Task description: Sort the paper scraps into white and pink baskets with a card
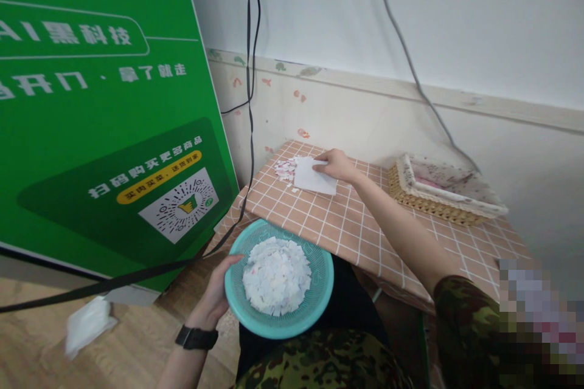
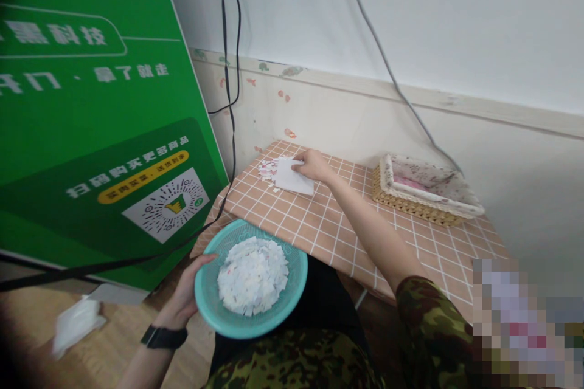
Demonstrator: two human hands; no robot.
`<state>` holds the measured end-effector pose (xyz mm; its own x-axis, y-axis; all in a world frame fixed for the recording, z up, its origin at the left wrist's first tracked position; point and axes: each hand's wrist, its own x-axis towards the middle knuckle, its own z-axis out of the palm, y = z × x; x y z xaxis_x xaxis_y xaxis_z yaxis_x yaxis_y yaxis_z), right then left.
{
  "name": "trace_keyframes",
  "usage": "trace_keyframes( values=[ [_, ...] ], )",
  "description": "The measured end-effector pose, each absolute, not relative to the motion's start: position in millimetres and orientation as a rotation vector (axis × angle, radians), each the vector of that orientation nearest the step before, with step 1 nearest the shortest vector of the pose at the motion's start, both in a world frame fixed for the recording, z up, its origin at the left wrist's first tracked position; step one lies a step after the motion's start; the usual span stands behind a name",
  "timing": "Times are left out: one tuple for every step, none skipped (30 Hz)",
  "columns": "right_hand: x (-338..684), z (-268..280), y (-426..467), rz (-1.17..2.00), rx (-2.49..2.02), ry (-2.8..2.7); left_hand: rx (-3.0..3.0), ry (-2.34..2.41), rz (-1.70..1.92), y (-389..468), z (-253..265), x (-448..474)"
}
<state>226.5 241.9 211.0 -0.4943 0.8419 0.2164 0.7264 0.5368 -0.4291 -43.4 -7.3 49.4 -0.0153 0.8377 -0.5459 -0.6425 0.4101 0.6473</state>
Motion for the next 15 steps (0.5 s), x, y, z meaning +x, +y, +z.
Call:
trace_keyframes(
  values=[
    [227.1, 212.5, 241.3, 0.406, -1.300, -2.382, 0.228, 1.060, 1.191, -7.1, 49.5, -43.3],
    [227.4, 213.6, 240.9, 0.416, -1.307, -2.393, 0.226, 1.064, 1.190, -7.0, 49.5, -43.2],
    [227.4, 214.1, 240.7, 0.425, -1.306, -2.408, 0.225, 1.065, 1.189, -6.9, 49.4, -43.2],
    [227.0, 214.1, 240.8, 0.428, -1.298, -2.422, 0.227, 1.065, 1.189, -7.0, 49.4, -43.2],
    [226.3, 213.6, 241.1, 0.428, -1.287, -2.436, 0.231, 1.067, 1.193, -7.0, 49.3, -43.1],
    [225.5, 212.7, 241.6, 0.423, -1.277, -2.448, 0.236, 1.067, 1.198, -7.2, 49.4, -42.9],
    [224.5, 211.6, 242.0, 0.415, -1.270, -2.456, 0.240, 1.067, 1.201, -7.3, 49.7, -42.7],
    [223.5, 210.5, 242.3, 0.407, -1.268, -2.461, 0.241, 1.066, 1.200, -7.5, 50.1, -42.4],
    [222.6, 209.6, 242.5, 0.400, -1.271, -2.461, 0.240, 1.064, 1.195, -7.6, 50.6, -42.0],
    [221.9, 209.0, 242.3, 0.399, -1.278, -2.459, 0.238, 1.062, 1.188, -7.6, 51.2, -41.6],
    [221.5, 208.9, 241.9, 0.403, -1.288, -2.454, 0.236, 1.062, 1.184, -7.6, 51.7, -41.3],
    [221.5, 209.1, 241.4, 0.412, -1.294, -2.447, 0.235, 1.066, 1.183, -7.6, 52.0, -41.1],
    [221.9, 209.9, 240.7, 0.422, -1.300, -2.435, 0.236, 1.071, 1.185, -7.5, 52.2, -41.0],
    [222.6, 210.9, 240.0, 0.429, -1.307, -2.419, 0.238, 1.073, 1.189, -7.4, 52.3, -40.9],
    [223.6, 212.2, 239.5, 0.430, -1.317, -2.398, 0.240, 1.075, 1.190, -7.3, 52.2, -41.0]
  ],
)
